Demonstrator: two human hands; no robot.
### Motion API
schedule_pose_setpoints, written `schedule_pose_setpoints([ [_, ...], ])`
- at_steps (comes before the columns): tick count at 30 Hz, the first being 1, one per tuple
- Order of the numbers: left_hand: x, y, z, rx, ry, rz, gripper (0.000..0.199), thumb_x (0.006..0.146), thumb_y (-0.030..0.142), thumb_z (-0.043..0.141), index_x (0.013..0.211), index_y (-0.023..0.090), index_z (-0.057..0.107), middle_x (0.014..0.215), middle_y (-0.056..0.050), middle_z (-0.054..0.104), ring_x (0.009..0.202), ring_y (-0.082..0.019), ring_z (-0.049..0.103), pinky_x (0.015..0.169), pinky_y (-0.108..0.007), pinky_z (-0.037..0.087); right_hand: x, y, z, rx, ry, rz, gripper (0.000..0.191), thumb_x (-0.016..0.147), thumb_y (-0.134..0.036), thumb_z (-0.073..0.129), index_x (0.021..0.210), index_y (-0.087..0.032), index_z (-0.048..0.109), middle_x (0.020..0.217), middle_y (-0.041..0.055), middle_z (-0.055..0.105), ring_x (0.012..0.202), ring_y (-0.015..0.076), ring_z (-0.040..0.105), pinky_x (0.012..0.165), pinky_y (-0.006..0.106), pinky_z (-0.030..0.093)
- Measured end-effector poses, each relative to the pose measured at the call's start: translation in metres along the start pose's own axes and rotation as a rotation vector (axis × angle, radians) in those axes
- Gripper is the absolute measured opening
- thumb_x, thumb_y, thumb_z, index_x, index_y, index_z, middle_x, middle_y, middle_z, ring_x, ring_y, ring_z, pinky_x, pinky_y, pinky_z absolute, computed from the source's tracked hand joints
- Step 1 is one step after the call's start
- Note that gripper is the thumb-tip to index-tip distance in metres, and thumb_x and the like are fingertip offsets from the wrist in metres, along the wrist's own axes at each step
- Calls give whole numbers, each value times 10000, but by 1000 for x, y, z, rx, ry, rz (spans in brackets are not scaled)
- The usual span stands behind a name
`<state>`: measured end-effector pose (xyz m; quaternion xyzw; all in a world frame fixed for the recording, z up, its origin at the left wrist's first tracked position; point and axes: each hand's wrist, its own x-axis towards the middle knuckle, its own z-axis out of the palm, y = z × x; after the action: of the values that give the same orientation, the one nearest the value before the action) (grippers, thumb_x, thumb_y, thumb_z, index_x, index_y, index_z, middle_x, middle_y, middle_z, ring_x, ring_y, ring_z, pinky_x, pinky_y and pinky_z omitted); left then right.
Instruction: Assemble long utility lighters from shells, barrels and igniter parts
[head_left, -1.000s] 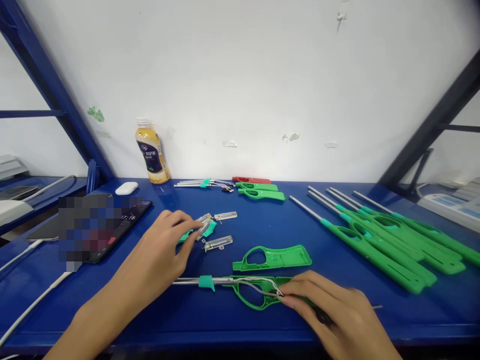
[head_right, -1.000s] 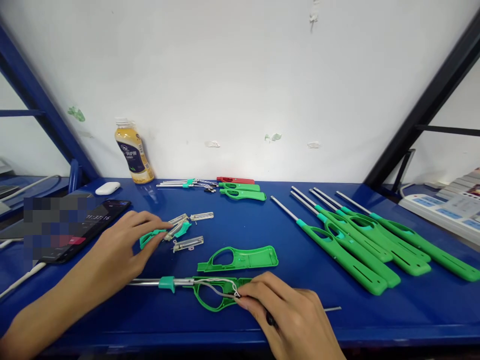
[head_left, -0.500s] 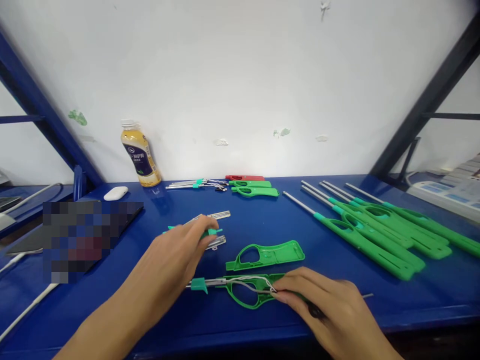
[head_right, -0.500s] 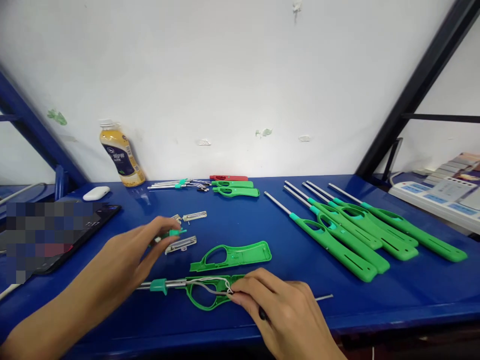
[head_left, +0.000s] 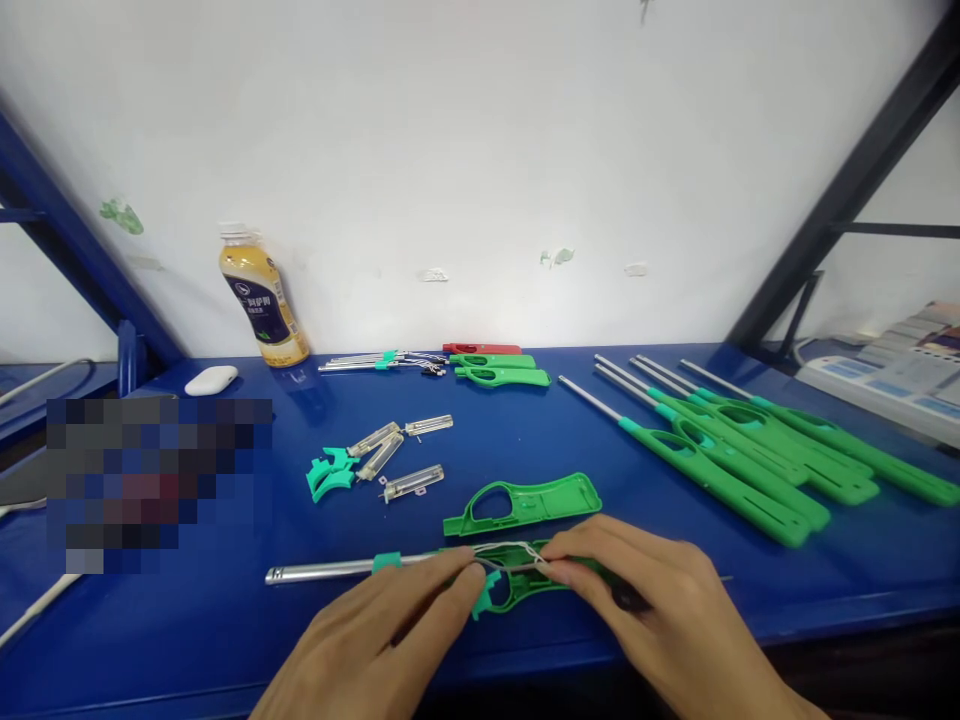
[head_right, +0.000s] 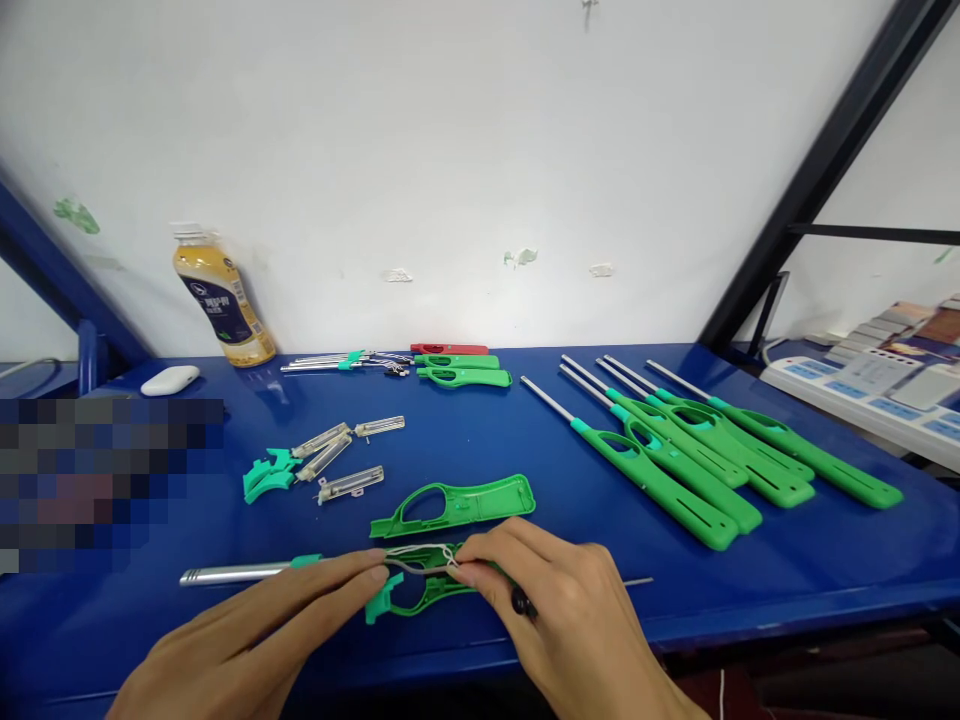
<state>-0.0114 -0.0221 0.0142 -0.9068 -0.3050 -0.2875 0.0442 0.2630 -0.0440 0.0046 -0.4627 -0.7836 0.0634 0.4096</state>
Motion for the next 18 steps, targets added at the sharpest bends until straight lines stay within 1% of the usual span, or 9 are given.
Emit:
schedule_pose_setpoints([
  [3, 7, 0, 2, -10, -48, 41, 394, 1127, 479, 379, 1335, 281, 647, 1118, -37, 769, 795, -130, 776, 752, -158, 624, 1, -2, 0, 10, 10, 10, 75, 1045, -238, 643, 1048, -296, 692, 918, -77, 767, 761, 81, 746, 740, 153, 544],
  [4, 9, 0, 2, -27, -63, 46, 382, 1128, 465, 384, 1321, 270, 650, 1095, -43, 760, 781, -131, 767, 716, -160, 622, 1, -2, 0, 13, 12, 16, 78, 1042, -233, 647, 1048, -293, 696, 916, -73, 768, 760, 86, 748, 740, 157, 546],
  [6, 11, 0, 3, -59, -82, 41, 332, 1123, 404, 411, 1309, 261, 646, 1075, -51, 748, 803, -148, 758, 697, -188, 627, 1, -3, 0, 17, 21, 25, 78, 1033, -225, 658, 1043, -289, 703, 908, -67, 770, 750, 94, 749, 734, 164, 548],
  [9, 10, 1, 5, -82, -83, 51, 332, 1094, 251, 400, 1342, 239, 621, 1096, -70, 738, 847, -172, 740, 732, -235, 639, 2, -4, 1, 24, 34, 24, 81, 1023, -214, 672, 1032, -284, 709, 897, -67, 770, 740, 92, 749, 725, 160, 546],
  [11, 8, 1, 8, -67, -100, 45, 436, 1041, 110, 360, 1393, 223, 591, 1147, -79, 732, 894, -179, 735, 773, -255, 643, 2, -5, 1, 27, 26, 17, 81, 1021, -211, 676, 1032, -283, 711, 894, -73, 768, 735, 82, 744, 711, 152, 539],
  [13, 7, 1, 13, -39, -106, 27, 539, 982, 14, 342, 1430, 212, 565, 1185, -84, 726, 943, -187, 733, 812, -275, 645, 2, -5, 1, 28, 17, 5, 71, 1023, -218, 678, 1030, -280, 712, 894, -76, 769, 732, 77, 740, 705, 151, 538],
  [15, 5, 1, 17, -26, -95, 3, 580, 950, -29, 347, 1434, 210, 560, 1197, -83, 721, 982, -193, 732, 838, -290, 644, 2, -4, 1, 31, 9, -7, 64, 1028, -225, 672, 1029, -274, 712, 898, -73, 773, 741, 79, 742, 708, 154, 541],
  [18, 4, 1, 21, -28, -97, -23, 616, 941, -46, 369, 1470, 222, 534, 1237, -78, 711, 1048, -202, 723, 900, -316, 637, 2, -3, 1, 34, -6, -24, 64, 1030, -221, 668, 1032, -269, 711, 915, -73, 779, 757, 77, 743, 714, 154, 542],
])
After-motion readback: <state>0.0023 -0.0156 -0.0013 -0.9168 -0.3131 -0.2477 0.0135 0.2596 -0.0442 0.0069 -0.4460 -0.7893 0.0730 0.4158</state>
